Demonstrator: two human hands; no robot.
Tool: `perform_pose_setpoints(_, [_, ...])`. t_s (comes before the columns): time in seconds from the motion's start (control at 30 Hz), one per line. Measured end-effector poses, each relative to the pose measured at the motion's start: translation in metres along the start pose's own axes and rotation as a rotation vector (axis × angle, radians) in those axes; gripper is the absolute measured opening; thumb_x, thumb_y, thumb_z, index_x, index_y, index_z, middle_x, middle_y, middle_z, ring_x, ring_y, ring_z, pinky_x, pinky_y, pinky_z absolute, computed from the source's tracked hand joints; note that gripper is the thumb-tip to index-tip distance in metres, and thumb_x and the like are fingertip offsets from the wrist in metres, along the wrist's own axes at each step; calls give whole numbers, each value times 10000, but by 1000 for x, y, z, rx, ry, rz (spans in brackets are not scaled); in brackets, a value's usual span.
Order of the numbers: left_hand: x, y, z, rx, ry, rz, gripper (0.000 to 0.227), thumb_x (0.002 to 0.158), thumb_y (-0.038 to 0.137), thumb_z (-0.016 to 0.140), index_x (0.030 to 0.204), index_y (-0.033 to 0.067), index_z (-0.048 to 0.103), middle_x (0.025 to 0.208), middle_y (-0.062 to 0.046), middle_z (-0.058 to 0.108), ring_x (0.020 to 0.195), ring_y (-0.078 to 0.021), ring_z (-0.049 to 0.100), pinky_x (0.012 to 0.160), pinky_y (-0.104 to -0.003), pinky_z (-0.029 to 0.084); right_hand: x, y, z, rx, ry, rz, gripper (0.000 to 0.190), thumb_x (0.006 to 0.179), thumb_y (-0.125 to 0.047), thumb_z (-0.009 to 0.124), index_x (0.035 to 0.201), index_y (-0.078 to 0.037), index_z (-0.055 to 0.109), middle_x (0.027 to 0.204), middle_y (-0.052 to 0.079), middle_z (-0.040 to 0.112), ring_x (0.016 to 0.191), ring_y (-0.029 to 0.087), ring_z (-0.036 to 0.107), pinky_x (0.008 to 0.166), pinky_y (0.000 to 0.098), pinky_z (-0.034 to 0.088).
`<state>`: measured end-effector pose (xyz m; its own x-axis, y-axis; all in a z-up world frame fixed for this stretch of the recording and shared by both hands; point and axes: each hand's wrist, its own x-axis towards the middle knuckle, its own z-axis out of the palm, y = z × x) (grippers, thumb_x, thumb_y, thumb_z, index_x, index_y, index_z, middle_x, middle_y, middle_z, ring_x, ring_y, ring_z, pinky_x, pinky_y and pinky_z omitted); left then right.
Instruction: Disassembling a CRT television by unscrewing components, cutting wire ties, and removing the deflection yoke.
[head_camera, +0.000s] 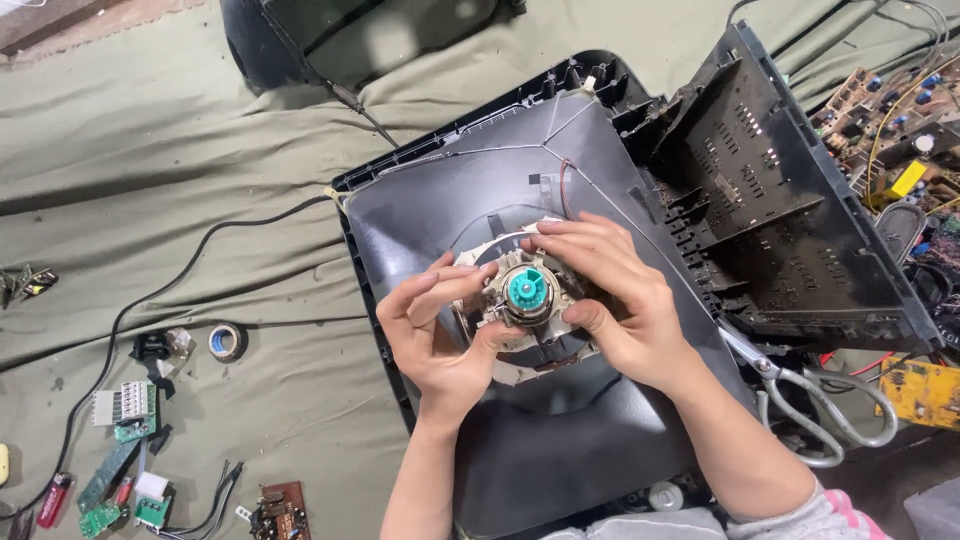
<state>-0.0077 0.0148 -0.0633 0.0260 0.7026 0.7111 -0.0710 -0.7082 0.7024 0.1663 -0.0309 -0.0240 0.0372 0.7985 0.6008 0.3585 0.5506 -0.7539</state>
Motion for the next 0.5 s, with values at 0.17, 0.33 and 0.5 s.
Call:
perform_pose_setpoints(0.17, [-6,-7,-7,-137,-27,-101,864,674,274,936,1290,-18,406,986,-126,771,977,-292,739,1062,-533,519,0,-2,-1,59,-23,30,568,966,-387,598,1325,54,620,1290,195,696,1324,415,591,1207,599,273])
perform_pose_setpoints(0.33, [-3,-13,-10,-309,-58,-179,657,891,262,797,1301,-48,388,927,-162,754,965,-328,742,1029,-545,531,1,0,-2,139,-42,28,542,967,-332,630,1330,70,608,1319,227,678,1383,458,534,1211,621,278])
perform_pose_setpoints(0.5, [-3,-15,-11,-375,-62,-205,561,929,168,763,1299,-25,388,949,-180,764,1017,-345,735,1036,-520,514,-1,3,0,168,-42,33,536,969,-313,633,1321,90,605,1308,244,676,1383,490,522,1199,643,299])
